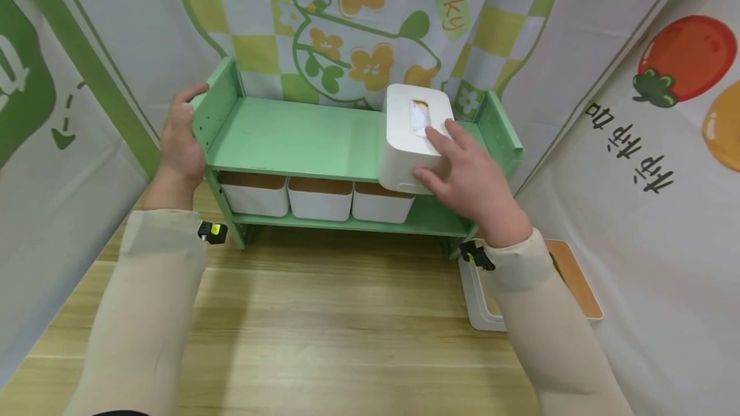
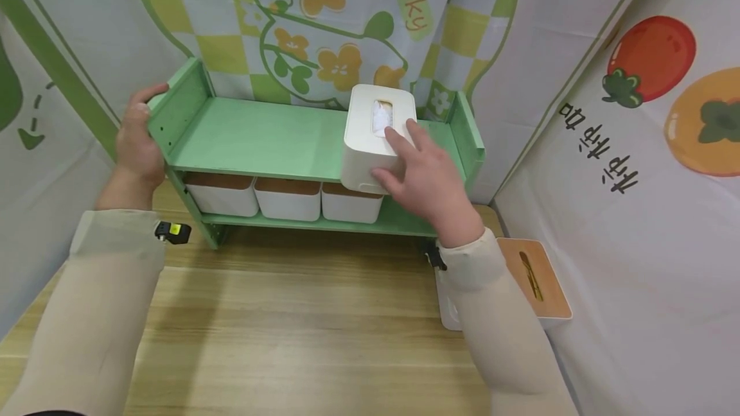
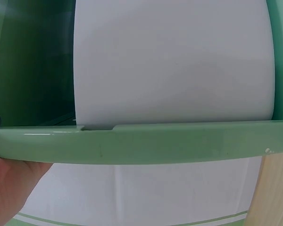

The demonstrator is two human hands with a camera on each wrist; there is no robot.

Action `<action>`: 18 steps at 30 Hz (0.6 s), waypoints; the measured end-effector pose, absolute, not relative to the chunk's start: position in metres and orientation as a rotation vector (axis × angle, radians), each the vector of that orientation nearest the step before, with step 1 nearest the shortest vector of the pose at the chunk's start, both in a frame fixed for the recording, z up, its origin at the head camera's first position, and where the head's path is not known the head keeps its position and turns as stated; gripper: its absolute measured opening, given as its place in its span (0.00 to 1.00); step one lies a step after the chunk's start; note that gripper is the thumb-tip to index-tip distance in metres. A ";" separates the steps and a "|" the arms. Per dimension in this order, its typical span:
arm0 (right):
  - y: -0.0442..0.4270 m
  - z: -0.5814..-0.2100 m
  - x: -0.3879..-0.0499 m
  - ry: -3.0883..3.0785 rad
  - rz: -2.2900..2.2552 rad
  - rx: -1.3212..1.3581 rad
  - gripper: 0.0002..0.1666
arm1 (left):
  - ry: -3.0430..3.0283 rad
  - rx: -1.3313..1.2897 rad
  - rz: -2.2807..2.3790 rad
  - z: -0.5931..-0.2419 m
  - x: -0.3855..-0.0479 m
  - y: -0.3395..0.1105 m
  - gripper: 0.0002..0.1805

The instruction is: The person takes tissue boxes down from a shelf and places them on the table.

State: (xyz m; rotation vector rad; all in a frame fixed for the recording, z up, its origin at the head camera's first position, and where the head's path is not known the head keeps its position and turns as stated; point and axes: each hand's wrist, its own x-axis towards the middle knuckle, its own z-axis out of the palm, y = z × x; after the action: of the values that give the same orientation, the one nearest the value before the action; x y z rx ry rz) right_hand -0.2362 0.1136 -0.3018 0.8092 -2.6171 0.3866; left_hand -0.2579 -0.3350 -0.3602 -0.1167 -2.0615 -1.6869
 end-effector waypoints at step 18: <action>0.126 -0.305 -0.224 -2.724 1.129 0.393 0.45 | -2.055 -0.122 -1.665 -0.361 -0.258 -0.335 0.31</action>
State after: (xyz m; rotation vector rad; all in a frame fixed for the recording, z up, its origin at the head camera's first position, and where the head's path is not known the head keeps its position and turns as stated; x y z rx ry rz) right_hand -0.2236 0.1265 -0.3046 0.3926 -2.7236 1.1289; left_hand -0.2577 -0.3350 -0.3607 -0.1217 -2.0554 -1.6647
